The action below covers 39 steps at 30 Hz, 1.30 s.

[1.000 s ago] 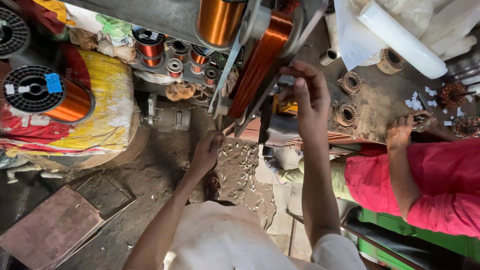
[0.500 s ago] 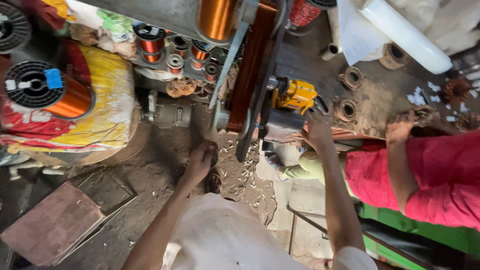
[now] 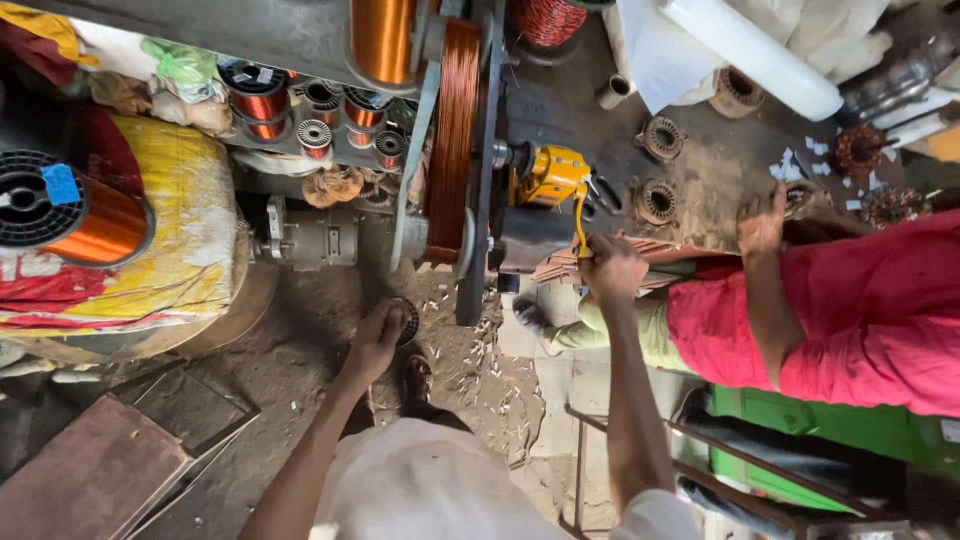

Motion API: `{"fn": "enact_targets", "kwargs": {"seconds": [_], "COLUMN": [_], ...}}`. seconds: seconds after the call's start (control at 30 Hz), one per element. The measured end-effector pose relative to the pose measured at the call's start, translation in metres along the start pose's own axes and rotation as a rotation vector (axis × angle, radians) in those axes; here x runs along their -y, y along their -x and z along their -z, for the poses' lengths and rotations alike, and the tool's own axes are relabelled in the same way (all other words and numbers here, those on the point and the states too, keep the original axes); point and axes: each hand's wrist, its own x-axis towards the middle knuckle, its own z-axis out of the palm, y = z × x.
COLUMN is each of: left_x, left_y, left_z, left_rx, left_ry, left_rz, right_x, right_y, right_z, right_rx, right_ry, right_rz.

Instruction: The person operates a wire winding machine to wrap copper wire onto a cylindrical core. They guide the wire with their hands, stop the machine to cut the wire with shears, and secure the end. The process is repeated multiple times.

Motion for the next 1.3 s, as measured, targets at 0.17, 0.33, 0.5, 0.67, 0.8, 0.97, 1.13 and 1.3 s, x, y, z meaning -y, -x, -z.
{"fn": "enact_targets", "kwargs": {"seconds": [0.17, 0.33, 0.5, 0.67, 0.8, 0.97, 1.13, 1.3], "left_x": [0.008, 0.02, 0.017, 0.012, 0.01, 0.007, 0.002, 0.004], "left_y": [-0.002, -0.013, -0.014, -0.012, -0.012, -0.015, -0.017, -0.011], "left_z": [0.002, 0.004, 0.006, 0.005, 0.004, -0.001, -0.002, -0.005], "left_rx": [-0.016, 0.003, 0.022, 0.071, 0.033, -0.028, -0.012, -0.003], "left_ry": [-0.02, -0.112, -0.037, -0.119, -0.107, -0.107, -0.073, -0.067], "left_rz": [0.09, 0.114, 0.065, 0.231, 0.178, 0.115, 0.072, 0.125], "right_x": [0.018, 0.035, 0.048, 0.041, 0.027, 0.004, -0.01, -0.032], "right_y": [0.003, -0.007, -0.019, -0.033, -0.052, -0.08, -0.125, -0.157], "right_z": [0.017, 0.037, 0.059, 0.06, 0.054, 0.052, 0.036, 0.008], "right_rx": [-0.155, -0.277, -0.381, -0.469, -0.512, -0.474, -0.402, -0.311], "right_ry": [-0.046, -0.074, -0.096, -0.055, 0.066, 0.065, -0.001, -0.022], "right_rz": [0.008, 0.011, 0.014, -0.024, -0.125, -0.128, -0.21, -0.168]}}
